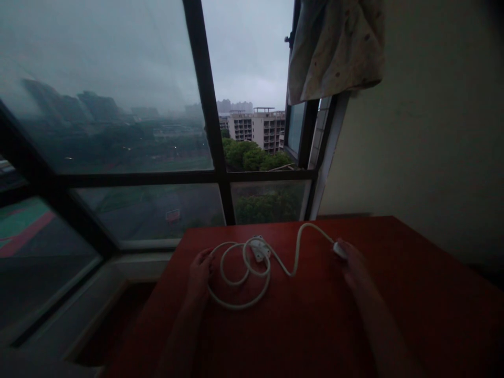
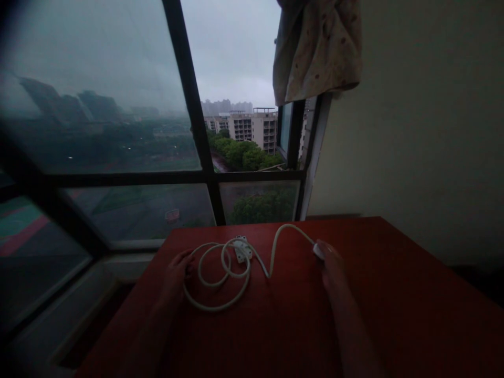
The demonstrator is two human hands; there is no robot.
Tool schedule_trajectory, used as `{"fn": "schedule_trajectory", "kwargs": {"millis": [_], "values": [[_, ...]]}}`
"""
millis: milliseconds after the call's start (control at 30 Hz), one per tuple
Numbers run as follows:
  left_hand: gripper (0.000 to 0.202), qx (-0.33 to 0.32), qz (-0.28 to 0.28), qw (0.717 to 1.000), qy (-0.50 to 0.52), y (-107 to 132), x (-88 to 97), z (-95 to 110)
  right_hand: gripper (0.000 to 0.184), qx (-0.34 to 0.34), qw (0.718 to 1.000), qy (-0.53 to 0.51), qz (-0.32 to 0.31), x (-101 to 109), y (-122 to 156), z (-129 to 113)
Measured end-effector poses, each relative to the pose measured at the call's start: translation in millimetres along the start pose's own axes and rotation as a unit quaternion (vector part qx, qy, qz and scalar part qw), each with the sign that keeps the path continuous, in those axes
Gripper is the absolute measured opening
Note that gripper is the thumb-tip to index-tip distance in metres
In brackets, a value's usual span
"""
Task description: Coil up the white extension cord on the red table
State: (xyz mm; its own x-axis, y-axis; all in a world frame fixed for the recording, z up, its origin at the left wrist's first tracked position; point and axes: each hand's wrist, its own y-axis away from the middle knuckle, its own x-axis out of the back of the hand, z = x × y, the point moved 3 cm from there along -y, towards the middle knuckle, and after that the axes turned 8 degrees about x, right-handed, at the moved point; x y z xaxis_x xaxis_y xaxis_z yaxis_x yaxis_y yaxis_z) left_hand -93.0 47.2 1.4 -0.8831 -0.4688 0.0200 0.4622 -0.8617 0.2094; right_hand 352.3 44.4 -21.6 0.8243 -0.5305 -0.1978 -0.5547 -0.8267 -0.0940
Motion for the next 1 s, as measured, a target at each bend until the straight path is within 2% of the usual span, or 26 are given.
{"fn": "schedule_trajectory", "kwargs": {"millis": [100,200,333,433,600,733,800,900,1000], "values": [[0.036,-0.049,-0.047,0.994,-0.082,3,-13.8,-2,0.039,0.056,0.987,0.107,-0.107,-23,14,-7],[0.037,-0.101,-0.06,0.985,-0.126,4,-20.6,-3,0.04,0.104,0.957,0.179,-0.203,-48,33,-15],[0.042,-0.119,-0.082,0.975,-0.169,9,-23.7,-4,0.029,0.191,0.897,0.236,-0.321,-76,61,-22],[0.034,-0.128,-0.098,0.969,-0.186,17,-26.7,-1,0.027,0.236,0.849,0.292,-0.371,-89,76,-20],[0.031,-0.114,-0.148,0.963,-0.193,33,-38.8,2,0.033,0.262,0.802,0.378,-0.382,-90,83,-13],[0.029,-0.114,-0.197,0.963,-0.146,45,-49.5,4,0.032,0.296,0.765,0.422,-0.387,-85,82,-14],[0.032,-0.083,-0.231,0.962,-0.117,49,-52.1,4,0.026,0.319,0.752,0.436,-0.379,-85,81,-16],[0.04,-0.017,-0.301,0.951,-0.064,55,-53.3,5,0.013,0.343,0.749,0.45,-0.345,-88,80,-22],[0.045,0.021,-0.336,0.941,-0.018,62,-52.4,9,0.014,0.361,0.763,0.455,-0.283,-88,78,-30]]}}
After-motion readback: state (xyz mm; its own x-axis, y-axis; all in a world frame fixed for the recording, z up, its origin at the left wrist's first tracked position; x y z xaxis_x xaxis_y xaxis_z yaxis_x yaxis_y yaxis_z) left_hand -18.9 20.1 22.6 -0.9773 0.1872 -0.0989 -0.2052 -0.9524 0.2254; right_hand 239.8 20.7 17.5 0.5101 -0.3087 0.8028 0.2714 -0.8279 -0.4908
